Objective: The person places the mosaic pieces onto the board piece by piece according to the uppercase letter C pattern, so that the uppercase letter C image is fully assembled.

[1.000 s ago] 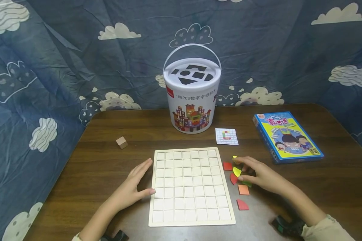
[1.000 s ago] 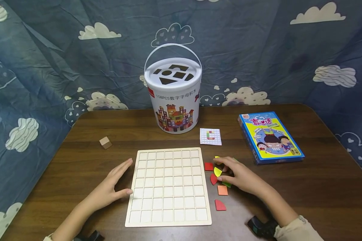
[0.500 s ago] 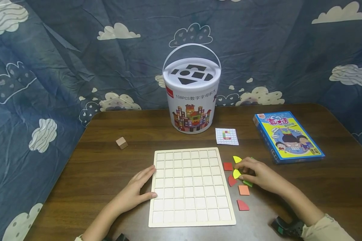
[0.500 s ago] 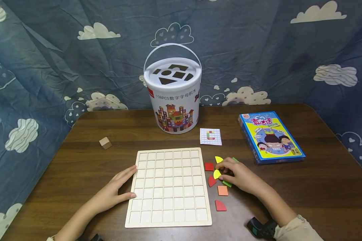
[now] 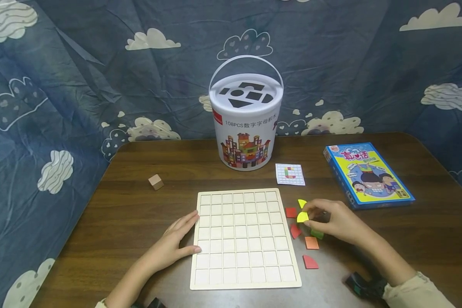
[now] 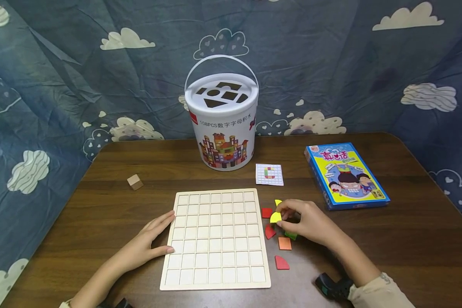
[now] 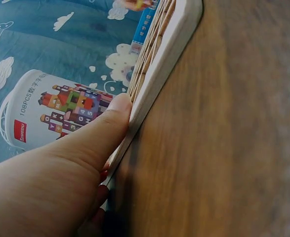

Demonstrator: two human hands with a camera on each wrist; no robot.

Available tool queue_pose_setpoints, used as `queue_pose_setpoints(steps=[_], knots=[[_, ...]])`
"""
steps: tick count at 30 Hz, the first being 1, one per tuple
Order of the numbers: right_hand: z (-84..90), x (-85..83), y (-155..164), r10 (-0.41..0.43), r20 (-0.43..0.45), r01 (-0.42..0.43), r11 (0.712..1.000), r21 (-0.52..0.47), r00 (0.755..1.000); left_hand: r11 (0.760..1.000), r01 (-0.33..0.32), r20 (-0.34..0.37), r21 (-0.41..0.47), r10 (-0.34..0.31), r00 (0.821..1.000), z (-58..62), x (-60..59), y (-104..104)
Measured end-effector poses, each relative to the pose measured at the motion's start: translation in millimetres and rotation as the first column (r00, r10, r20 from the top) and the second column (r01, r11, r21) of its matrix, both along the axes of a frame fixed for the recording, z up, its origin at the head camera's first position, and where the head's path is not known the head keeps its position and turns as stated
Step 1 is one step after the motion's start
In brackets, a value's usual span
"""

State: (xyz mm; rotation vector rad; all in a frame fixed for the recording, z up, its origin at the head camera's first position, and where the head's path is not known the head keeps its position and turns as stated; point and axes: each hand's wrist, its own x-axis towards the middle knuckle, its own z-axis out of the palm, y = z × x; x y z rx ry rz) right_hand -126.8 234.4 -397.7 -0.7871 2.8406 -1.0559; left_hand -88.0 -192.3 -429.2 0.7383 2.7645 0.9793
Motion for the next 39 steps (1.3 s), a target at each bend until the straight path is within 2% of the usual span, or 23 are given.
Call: queue_pose_setpoints(steps=[5,13,17,21,25,29,33,39], knots=[[13.1,-1.7,-17.3,-0.002,-0.099,-0.004,0.998,-0.067,0.995,1.000,0.002,-0.013,-0.004,-0.002,1.000,-0.3,-0.3,0.3],[36.2,-10.3,-71.6,0.045,-0.131,-0.068,0.982,-0.175,0.990,1.000,0.001,-0.017,-0.009,-0.001,1.000,-0.2,-1.0,-0.2],[39.7,-16.5,-103.5,0.067,-0.125,-0.094,0.972,-0.216,0.990,1.000,-0.001,-0.024,-0.010,0.001,1.000,-0.5,-1.8,-0.2],[32.0,-24.0,-129.7,0.091,-0.076,-0.107,0.961,-0.255,0.993,1.000,-0.003,-0.022,-0.015,0.003,1.000,-0.9,-2.0,0.1],[17.0,-31.4,-146.5,0.134,-0.010,-0.131,0.953,-0.272,0.991,1.000,-0.004,-0.016,-0.011,0.004,1.000,-0.5,-1.5,0.1],[0.2,-40.7,-154.7,0.175,0.039,-0.161,0.957,-0.243,0.984,1.000,-0.005,-0.014,-0.005,0.005,1.000,0.3,-1.1,0.2],[-10.8,-47.0,-158.1,0.180,0.089,-0.162,0.970,-0.181,0.980,1.000,-0.003,-0.016,-0.006,0.003,1.000,0.2,-1.2,0.7],[-18.2,-49.9,-159.0,0.174,0.075,-0.164,0.979,-0.117,0.982,1.000,-0.010,-0.016,-0.009,0.010,1.000,-0.1,-1.4,0.8]])
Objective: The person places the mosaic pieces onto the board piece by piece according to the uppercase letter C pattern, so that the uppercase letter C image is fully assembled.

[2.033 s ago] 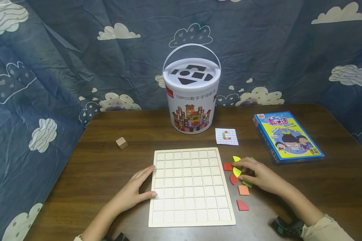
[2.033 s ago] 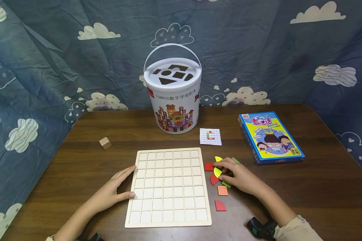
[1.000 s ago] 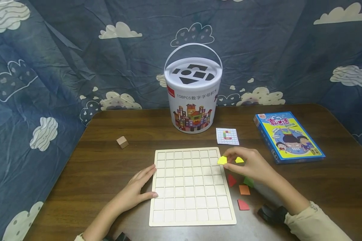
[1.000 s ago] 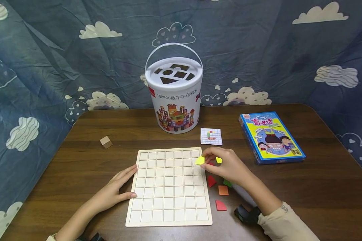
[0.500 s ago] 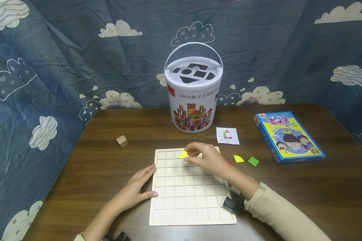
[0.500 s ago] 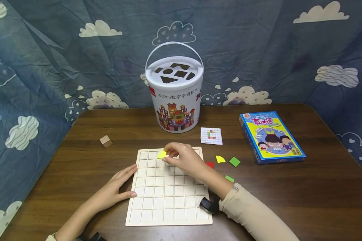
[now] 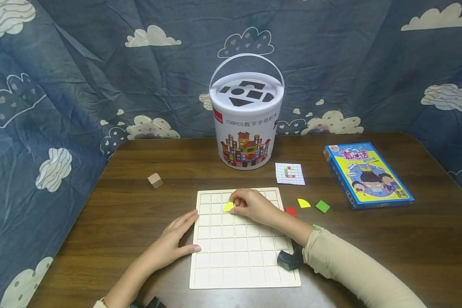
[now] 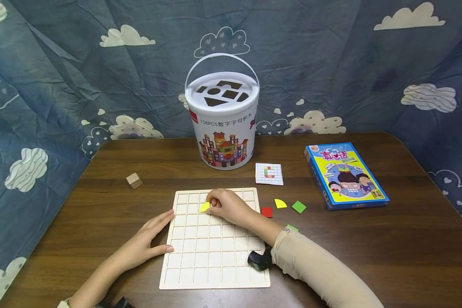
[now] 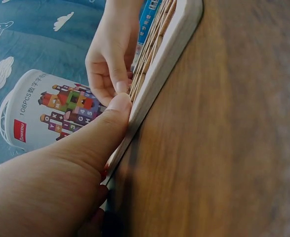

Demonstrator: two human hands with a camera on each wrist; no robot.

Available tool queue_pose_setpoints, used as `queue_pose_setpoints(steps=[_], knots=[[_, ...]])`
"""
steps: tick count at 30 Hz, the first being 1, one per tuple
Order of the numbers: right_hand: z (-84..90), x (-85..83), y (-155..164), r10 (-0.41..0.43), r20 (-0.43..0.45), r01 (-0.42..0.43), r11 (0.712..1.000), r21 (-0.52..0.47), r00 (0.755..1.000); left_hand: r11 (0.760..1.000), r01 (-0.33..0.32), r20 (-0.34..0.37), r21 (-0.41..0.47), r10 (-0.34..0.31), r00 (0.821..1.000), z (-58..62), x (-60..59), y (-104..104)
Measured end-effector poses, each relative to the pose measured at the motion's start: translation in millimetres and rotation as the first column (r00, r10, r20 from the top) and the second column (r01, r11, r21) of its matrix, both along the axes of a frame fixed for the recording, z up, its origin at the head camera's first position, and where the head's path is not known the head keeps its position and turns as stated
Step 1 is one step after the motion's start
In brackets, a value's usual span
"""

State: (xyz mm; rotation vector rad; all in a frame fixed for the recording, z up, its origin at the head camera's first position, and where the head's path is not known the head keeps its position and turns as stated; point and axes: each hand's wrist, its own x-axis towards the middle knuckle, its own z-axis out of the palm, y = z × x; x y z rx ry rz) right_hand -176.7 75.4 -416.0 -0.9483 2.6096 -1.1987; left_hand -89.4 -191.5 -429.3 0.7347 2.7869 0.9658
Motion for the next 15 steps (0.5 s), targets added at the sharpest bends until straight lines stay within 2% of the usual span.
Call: queue_pose_setpoints(steps=[15], knots=[[-0.3,1.5,2.8,0.073,-0.063,-0.069,0.995,0.068,0.995,1.000,0.003,0.003,-0.001,-0.003,1.000,0.4,0.0,0.5]])
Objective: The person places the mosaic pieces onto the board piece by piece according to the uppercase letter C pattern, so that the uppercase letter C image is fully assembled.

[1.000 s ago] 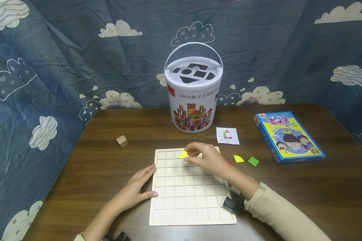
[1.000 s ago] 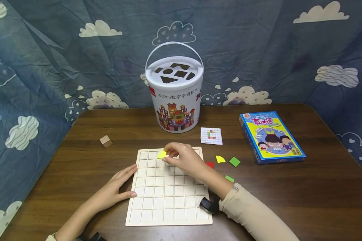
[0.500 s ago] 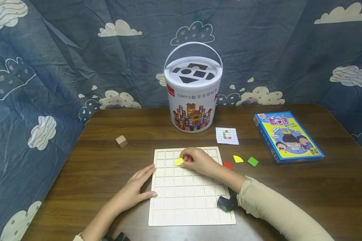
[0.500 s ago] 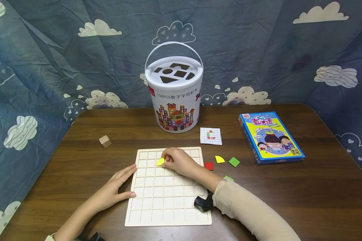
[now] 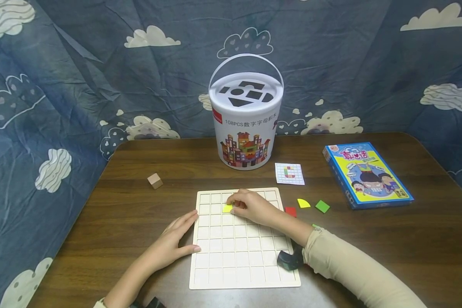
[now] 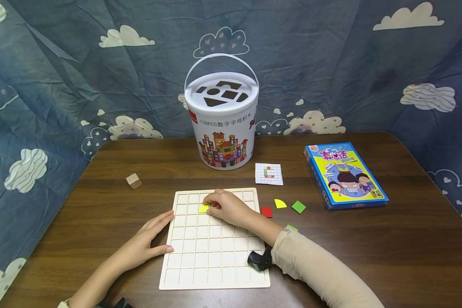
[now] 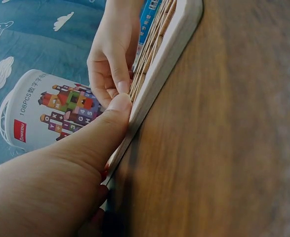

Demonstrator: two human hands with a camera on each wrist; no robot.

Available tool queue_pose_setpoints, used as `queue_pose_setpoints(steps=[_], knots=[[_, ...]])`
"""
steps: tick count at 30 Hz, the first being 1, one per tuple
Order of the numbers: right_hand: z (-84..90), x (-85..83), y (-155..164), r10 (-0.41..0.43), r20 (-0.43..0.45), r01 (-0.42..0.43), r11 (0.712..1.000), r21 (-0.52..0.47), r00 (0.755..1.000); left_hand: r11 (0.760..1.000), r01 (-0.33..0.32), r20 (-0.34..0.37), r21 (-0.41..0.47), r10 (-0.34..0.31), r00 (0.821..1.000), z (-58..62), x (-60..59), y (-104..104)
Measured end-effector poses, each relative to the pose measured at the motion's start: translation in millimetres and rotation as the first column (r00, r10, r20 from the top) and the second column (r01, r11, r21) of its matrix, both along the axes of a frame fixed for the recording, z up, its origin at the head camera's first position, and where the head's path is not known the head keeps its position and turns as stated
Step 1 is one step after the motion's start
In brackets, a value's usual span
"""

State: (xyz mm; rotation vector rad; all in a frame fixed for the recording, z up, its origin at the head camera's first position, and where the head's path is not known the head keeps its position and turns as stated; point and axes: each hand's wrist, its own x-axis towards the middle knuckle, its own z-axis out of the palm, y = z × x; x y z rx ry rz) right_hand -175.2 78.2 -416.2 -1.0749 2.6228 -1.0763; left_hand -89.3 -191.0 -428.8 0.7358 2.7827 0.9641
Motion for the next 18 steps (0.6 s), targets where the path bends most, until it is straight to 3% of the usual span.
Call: queue_pose_setpoints(steps=[6,13,18], knots=[[4.3,1.0,0.9,0.025,0.028,-0.026,0.999,0.042,0.999,1.000,-0.005,0.002,-0.002,0.005,1.000,0.1,0.3,-0.6],[18.5,8.6,10.6,0.003,0.128,-0.010,0.999,0.054,0.992,1.000,-0.005,-0.001,-0.005,0.005,1.000,0.4,0.9,-0.5],[35.0,16.3,27.2,-0.032,0.083,0.033,0.999,-0.007,0.996,1.000,-0.006,0.002,-0.006,0.006,1.000,1.4,0.8,0.2]])
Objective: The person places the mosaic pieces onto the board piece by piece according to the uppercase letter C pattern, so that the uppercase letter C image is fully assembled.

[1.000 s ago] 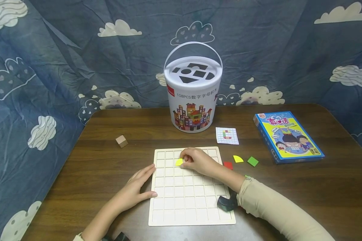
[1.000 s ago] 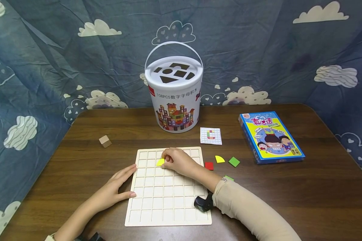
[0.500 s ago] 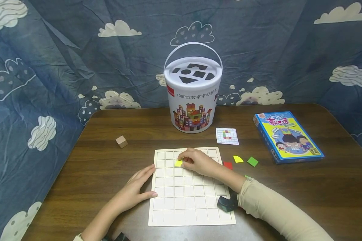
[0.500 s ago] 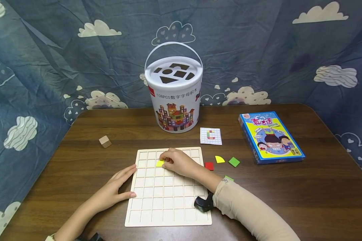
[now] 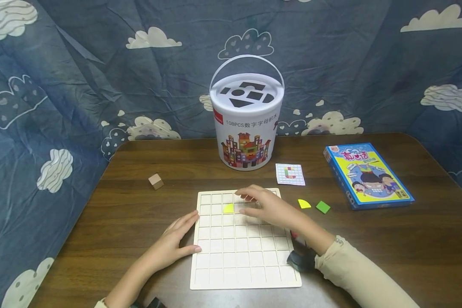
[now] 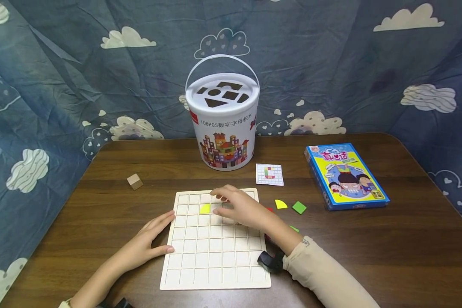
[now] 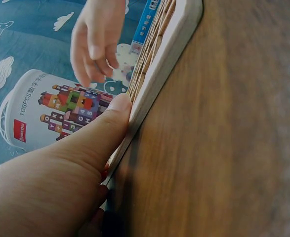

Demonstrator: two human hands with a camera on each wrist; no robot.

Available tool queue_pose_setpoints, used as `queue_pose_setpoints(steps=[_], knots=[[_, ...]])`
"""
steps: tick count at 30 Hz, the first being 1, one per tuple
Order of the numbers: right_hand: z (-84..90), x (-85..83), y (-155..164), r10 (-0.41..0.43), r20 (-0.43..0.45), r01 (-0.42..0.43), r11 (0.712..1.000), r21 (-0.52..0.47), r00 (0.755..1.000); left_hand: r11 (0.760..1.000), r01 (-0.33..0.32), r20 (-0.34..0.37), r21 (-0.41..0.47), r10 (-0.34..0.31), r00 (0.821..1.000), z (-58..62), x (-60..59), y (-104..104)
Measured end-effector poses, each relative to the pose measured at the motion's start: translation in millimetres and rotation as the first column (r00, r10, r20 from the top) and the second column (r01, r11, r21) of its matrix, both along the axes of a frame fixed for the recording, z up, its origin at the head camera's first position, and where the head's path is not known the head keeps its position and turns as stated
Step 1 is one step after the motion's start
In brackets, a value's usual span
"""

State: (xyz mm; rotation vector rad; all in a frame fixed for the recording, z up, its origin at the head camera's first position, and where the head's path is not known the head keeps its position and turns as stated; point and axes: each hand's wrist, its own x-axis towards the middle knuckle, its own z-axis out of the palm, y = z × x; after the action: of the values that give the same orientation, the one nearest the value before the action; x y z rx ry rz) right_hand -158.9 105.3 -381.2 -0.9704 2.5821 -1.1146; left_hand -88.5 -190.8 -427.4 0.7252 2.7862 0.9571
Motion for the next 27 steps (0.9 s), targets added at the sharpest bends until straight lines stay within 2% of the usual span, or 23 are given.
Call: queue_pose_setpoints(steps=[6,12,15,19,22,27], knots=[[9.3,8.1,28.1,-0.083,-0.109,0.077,0.995,-0.062,0.991,1.000,-0.003,0.007,0.002,0.003,1.000,0.4,0.1,0.0],[-0.1,15.2,61.4,-0.162,-0.161,0.157,0.987,-0.043,0.974,1.000,0.000,-0.005,0.004,0.000,1.000,-0.8,-0.3,-0.4],[-7.9,16.5,75.0,-0.197,-0.144,0.196,0.980,-0.024,0.970,1.000,-0.002,-0.007,0.007,0.002,1.000,-1.4,-1.0,-0.2],[-17.1,18.6,87.9,-0.240,-0.067,0.242,0.970,0.021,0.969,1.000,0.001,-0.011,0.006,-0.001,1.000,-2.0,-1.8,0.4],[-23.5,19.9,94.5,-0.248,-0.036,0.249,0.966,0.067,0.968,1.000,0.003,-0.012,0.004,-0.003,1.000,-2.6,-1.7,0.4],[-31.5,19.5,100.0,-0.215,-0.084,0.223,0.969,0.105,0.973,1.000,-0.003,-0.011,0.004,0.003,1.000,-3.0,-0.9,-0.1]])
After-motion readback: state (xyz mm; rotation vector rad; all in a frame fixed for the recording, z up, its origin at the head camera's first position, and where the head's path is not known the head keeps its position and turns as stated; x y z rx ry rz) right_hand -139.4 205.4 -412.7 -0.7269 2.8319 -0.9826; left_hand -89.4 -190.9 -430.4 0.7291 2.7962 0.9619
